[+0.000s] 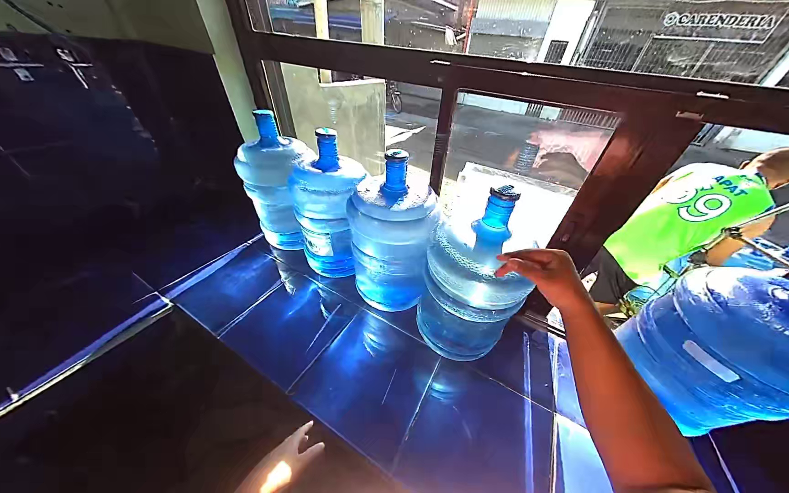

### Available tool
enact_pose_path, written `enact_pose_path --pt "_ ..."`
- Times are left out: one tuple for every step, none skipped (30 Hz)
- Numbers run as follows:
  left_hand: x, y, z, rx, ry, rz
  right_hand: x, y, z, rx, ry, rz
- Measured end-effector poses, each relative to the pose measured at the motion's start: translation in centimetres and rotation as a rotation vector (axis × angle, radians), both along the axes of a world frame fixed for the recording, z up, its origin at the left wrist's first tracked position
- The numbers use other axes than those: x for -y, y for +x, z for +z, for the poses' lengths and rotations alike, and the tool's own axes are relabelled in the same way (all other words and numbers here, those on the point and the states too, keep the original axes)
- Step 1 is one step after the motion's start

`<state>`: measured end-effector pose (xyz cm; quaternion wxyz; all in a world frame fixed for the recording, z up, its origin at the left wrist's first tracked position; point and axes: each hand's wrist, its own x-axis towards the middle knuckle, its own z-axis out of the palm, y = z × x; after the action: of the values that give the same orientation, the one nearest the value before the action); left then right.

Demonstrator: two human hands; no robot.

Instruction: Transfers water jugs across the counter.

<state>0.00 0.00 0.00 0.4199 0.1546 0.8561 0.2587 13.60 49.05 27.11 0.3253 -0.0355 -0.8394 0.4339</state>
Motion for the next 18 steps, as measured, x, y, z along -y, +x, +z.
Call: enact_pose_path --pt "-1.5 -1.6 0.7 -0.012 0.018 0.035 0.1 -1.3 0.5 -0.123 -0.060 0.042" --pt "-3.0 -2.6 1.8 -0.032 0.053 0.051 -0.4 -2.6 1.1 -0.265 -0.165 0.025" --pt "-4.6 -3.2 3.0 -0.054 0.109 0.056 -1.1 -3.9 1.9 -0.360 -0.302 -0.056" --pt "-6.2 -3.5 4.2 -0.078 0.175 0.045 -1.9 -5.2 2.9 -0.400 -0.458 -0.165" --pt "-7.8 -3.6 5.4 -0.106 0.232 0.011 -2.8 -6.7 3.6 -0.393 -0.605 -0.269" --pt "-9.7 -3.4 6.8 -0.143 0.283 -0.043 -3.8 -8.1 4.0 -0.350 -0.717 -0.327" --pt "-11.6 -3.1 8.4 -0.196 0.341 -0.123 -4.8 -9.3 3.9 -0.282 -0.788 -0.316" --pt "-13.6 -2.9 9.9 -0.257 0.421 -0.208 -5.5 -10.3 3.6 -0.214 -0.815 -0.251" --pt "-15.8 -2.6 11.5 -0.302 0.513 -0.273 -5.8 -11.0 3.1 -0.145 -0.791 -0.165" --pt "-17.9 -2.2 13.4 -0.328 0.572 -0.324 -5.5 -11.6 2.9 -0.088 -0.743 -0.107" --pt "-20.0 -1.8 15.5 -0.344 0.583 -0.354 -4.7 -12.0 2.8 -0.060 -0.711 -0.087" --pt "-22.0 -1.2 17.2 -0.370 0.591 -0.342 -4.0 -12.0 2.8 -0.043 -0.692 -0.067" --pt "-23.8 -0.5 18.3 -0.409 0.617 -0.299 -3.5 -11.6 2.7 -0.039 -0.687 -0.050" --pt "-25.4 0.3 19.0 -0.442 0.649 -0.235 -3.0 -11.2 2.6 -0.050 -0.685 -0.045" --pt "-26.8 1.0 19.4 -0.461 0.680 -0.167 -2.4 -10.8 2.6 -0.073 -0.684 -0.046" --pt "-27.8 1.8 19.5 -0.464 0.723 -0.102 -1.7 -10.2 2.5 -0.104 -0.678 -0.045" --pt "-28.5 2.8 19.3 -0.468 0.775 -0.048 -0.8 -9.3 2.2 -0.145 -0.657 -0.043" --pt "-29.1 3.8 18.7 -0.498 0.842 -0.004 0.1 -8.1 1.7 -0.188 -0.613 -0.029"
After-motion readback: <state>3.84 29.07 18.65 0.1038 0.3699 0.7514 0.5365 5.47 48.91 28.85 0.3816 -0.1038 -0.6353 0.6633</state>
